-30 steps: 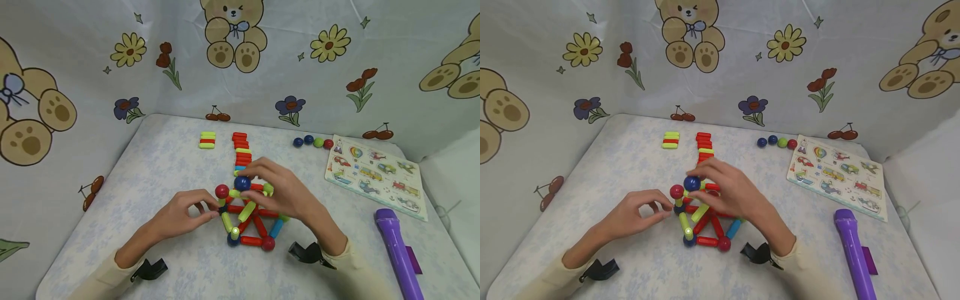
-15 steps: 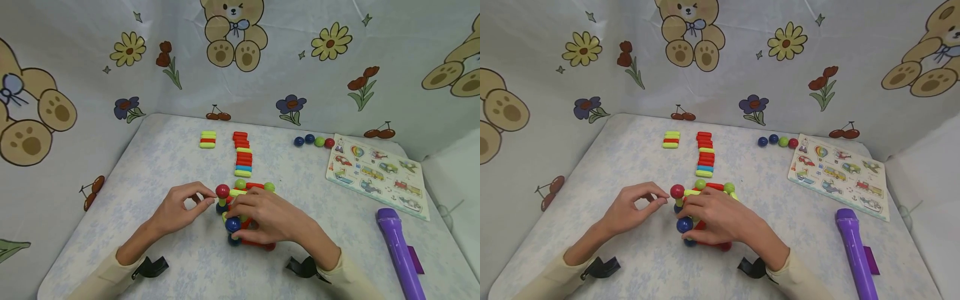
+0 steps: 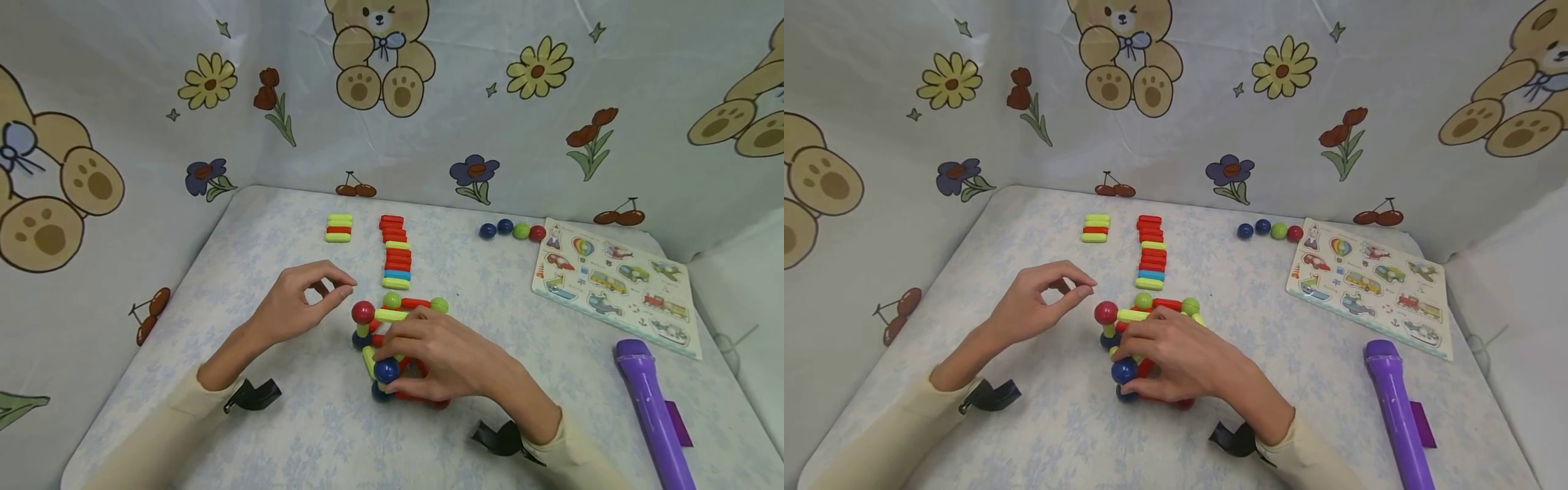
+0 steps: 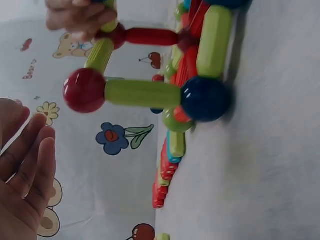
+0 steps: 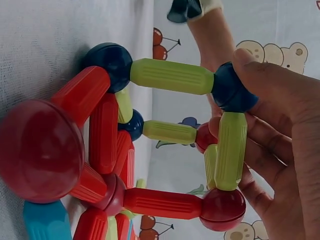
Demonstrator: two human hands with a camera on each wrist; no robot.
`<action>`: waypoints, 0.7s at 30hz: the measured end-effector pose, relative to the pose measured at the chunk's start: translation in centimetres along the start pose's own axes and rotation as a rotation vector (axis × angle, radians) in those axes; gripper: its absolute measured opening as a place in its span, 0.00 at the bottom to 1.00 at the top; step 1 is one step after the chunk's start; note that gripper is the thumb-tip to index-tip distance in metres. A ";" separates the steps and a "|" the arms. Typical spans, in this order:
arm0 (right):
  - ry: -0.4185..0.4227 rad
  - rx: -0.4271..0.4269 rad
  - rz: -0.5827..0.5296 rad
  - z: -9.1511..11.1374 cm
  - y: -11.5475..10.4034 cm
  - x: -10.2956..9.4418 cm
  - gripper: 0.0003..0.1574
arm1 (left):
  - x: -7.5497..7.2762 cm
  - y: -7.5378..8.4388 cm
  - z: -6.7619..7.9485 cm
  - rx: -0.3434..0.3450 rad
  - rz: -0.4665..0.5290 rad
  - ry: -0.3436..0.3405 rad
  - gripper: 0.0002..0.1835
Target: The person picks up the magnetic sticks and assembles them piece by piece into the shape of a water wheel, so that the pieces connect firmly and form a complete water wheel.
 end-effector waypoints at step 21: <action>0.191 0.073 -0.036 2.5 1.7 -3.5 0.19 | 7.2 -8.6 -8.3 -0.044 -0.204 -0.585 0.09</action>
Point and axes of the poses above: each hand's wrist, its own z-axis away from the middle knuckle, its own x-axis out of the palm, y = z × x, the point moved 4 cm from there along -z, towards the middle knuckle, and after that the axes turned 4 degrees about -z, right-handed, at the moved point
